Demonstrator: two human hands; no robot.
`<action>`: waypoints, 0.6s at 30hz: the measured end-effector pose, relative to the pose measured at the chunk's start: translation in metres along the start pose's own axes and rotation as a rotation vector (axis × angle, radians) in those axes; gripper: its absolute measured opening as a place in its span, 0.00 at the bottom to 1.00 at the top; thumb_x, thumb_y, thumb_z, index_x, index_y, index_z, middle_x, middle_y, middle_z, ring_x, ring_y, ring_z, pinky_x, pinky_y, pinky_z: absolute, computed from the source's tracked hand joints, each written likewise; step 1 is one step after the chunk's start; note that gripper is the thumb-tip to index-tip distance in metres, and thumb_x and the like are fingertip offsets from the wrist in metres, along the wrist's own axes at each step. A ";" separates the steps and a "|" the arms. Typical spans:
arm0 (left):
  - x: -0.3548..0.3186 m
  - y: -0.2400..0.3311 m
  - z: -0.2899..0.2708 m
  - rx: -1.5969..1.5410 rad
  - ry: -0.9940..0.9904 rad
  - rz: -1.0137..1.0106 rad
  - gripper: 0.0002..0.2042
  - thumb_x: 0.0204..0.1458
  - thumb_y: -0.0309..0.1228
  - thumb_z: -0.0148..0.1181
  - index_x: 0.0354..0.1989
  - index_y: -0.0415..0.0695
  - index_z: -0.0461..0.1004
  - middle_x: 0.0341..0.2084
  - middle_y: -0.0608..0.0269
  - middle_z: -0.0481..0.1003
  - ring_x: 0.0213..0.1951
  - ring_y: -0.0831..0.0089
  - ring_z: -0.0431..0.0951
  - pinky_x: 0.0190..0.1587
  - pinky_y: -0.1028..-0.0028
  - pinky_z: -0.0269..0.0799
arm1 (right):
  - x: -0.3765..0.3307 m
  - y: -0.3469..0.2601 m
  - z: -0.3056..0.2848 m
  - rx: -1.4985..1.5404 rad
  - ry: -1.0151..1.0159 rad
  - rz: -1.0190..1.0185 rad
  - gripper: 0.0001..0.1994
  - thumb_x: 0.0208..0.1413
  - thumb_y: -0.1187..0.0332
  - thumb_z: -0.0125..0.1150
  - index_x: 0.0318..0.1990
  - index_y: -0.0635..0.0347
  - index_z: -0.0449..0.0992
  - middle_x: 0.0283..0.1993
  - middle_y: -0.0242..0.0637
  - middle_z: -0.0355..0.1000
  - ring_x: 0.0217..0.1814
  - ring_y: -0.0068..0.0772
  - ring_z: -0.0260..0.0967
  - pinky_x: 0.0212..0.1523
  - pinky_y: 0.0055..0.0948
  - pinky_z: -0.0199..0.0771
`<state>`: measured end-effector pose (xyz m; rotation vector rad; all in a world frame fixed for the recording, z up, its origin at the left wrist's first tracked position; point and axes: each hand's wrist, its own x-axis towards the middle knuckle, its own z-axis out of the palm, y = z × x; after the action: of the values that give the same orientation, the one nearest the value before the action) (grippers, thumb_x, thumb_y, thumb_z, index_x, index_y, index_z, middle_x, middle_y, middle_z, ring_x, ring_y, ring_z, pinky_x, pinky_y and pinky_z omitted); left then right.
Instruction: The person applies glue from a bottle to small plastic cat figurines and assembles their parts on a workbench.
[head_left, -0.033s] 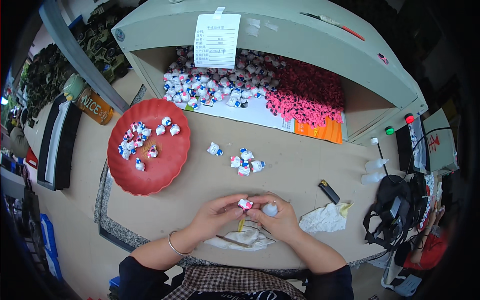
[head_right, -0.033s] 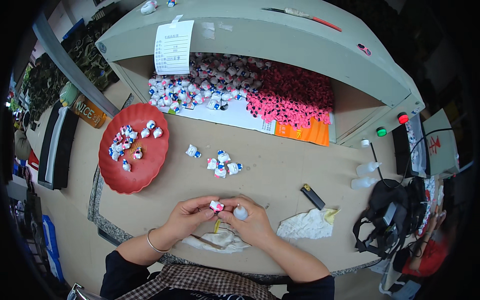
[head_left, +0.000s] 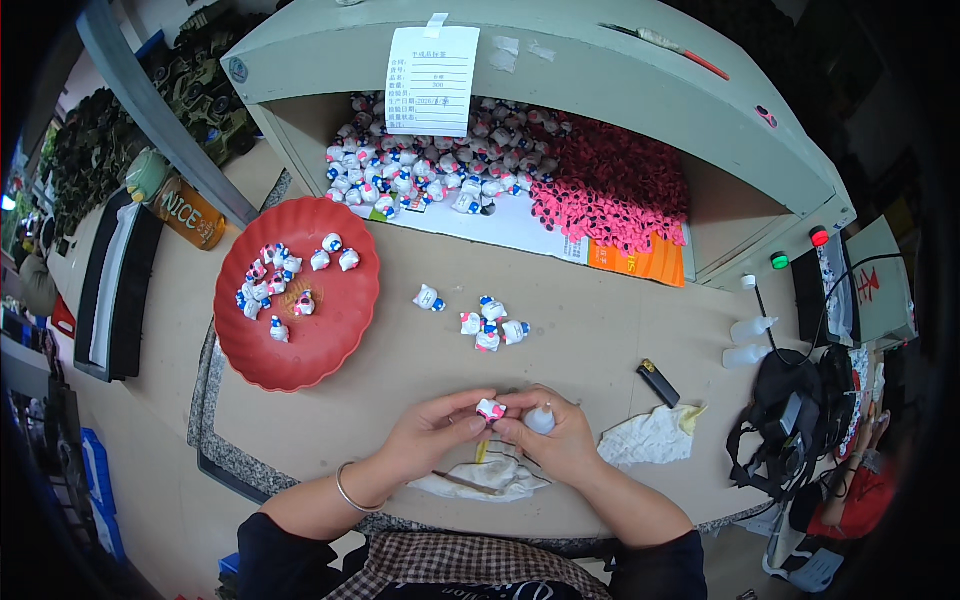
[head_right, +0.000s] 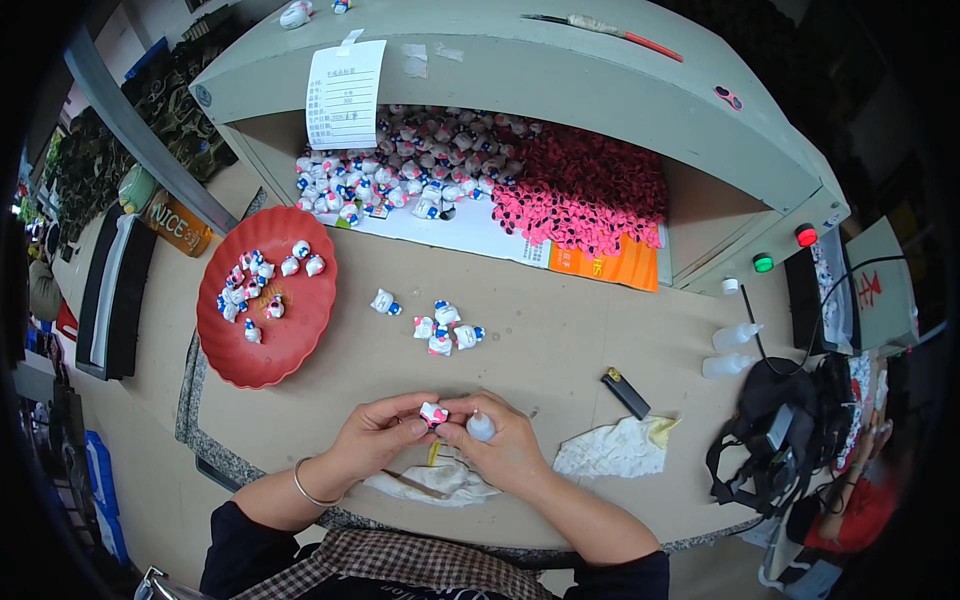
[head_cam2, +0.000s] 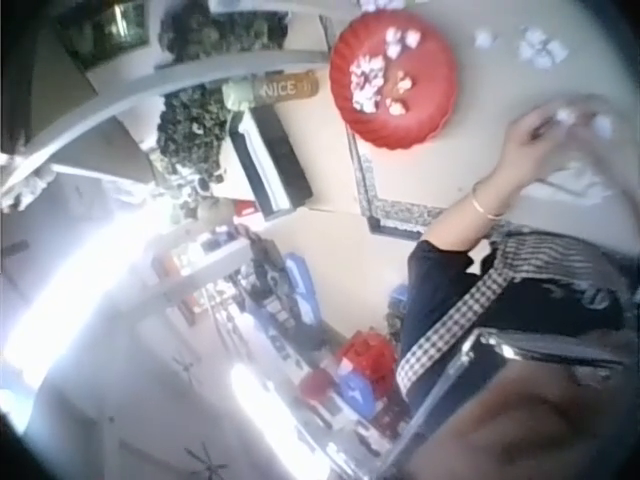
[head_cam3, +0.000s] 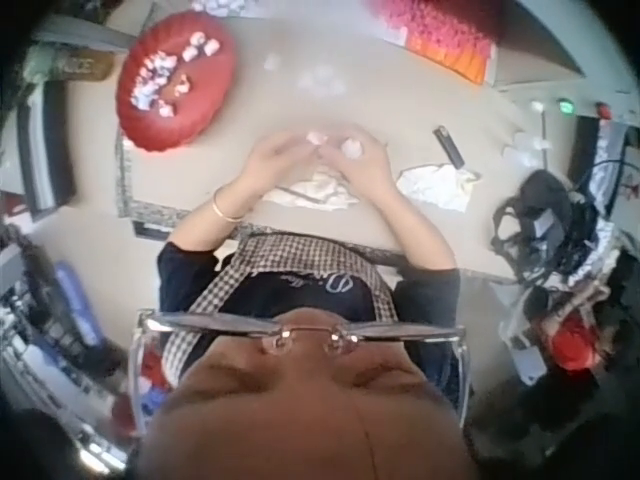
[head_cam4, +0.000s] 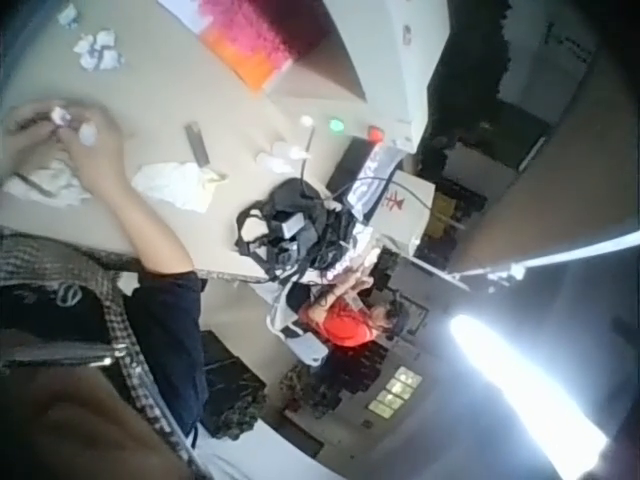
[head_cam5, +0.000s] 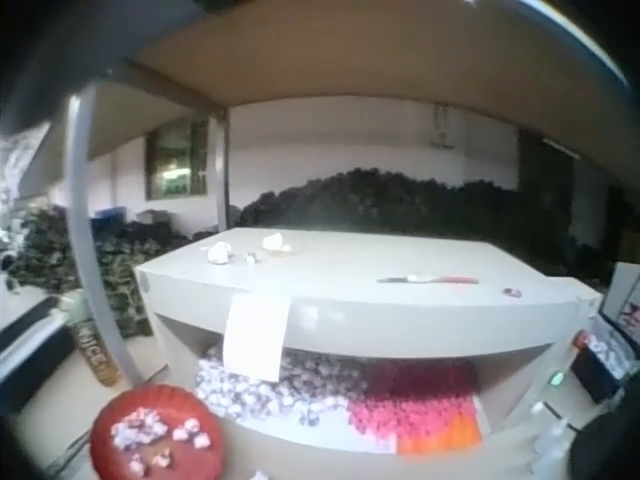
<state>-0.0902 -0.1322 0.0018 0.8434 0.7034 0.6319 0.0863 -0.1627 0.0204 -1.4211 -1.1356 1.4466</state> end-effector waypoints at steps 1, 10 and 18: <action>0.002 0.002 0.000 -0.081 0.000 -0.023 0.16 0.52 0.23 0.48 0.50 0.36 0.63 0.44 0.57 0.68 0.45 0.74 0.68 0.49 0.75 0.66 | 0.002 0.000 -0.002 0.002 0.003 -0.002 0.09 0.42 0.73 0.62 0.34 0.61 0.73 0.31 0.31 0.68 0.33 0.19 0.65 0.32 0.20 0.65; 0.006 -0.002 -0.005 -0.059 -0.015 -0.037 0.15 0.51 0.23 0.48 0.49 0.36 0.64 0.43 0.56 0.69 0.44 0.73 0.69 0.48 0.75 0.67 | 0.007 0.005 -0.005 -0.154 -0.040 -0.180 0.09 0.43 0.75 0.62 0.34 0.60 0.72 0.30 0.30 0.64 0.31 0.18 0.63 0.35 0.18 0.63; 0.000 0.007 -0.001 -0.096 0.050 -0.019 0.15 0.51 0.23 0.48 0.49 0.37 0.64 0.44 0.54 0.68 0.45 0.70 0.69 0.47 0.74 0.68 | 0.006 0.000 0.001 -0.144 -0.029 -0.189 0.08 0.45 0.75 0.60 0.35 0.61 0.71 0.30 0.29 0.64 0.32 0.17 0.63 0.33 0.17 0.64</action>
<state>-0.0924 -0.1281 0.0069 0.7330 0.7198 0.6663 0.0848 -0.1570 0.0191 -1.3523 -1.3767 1.2778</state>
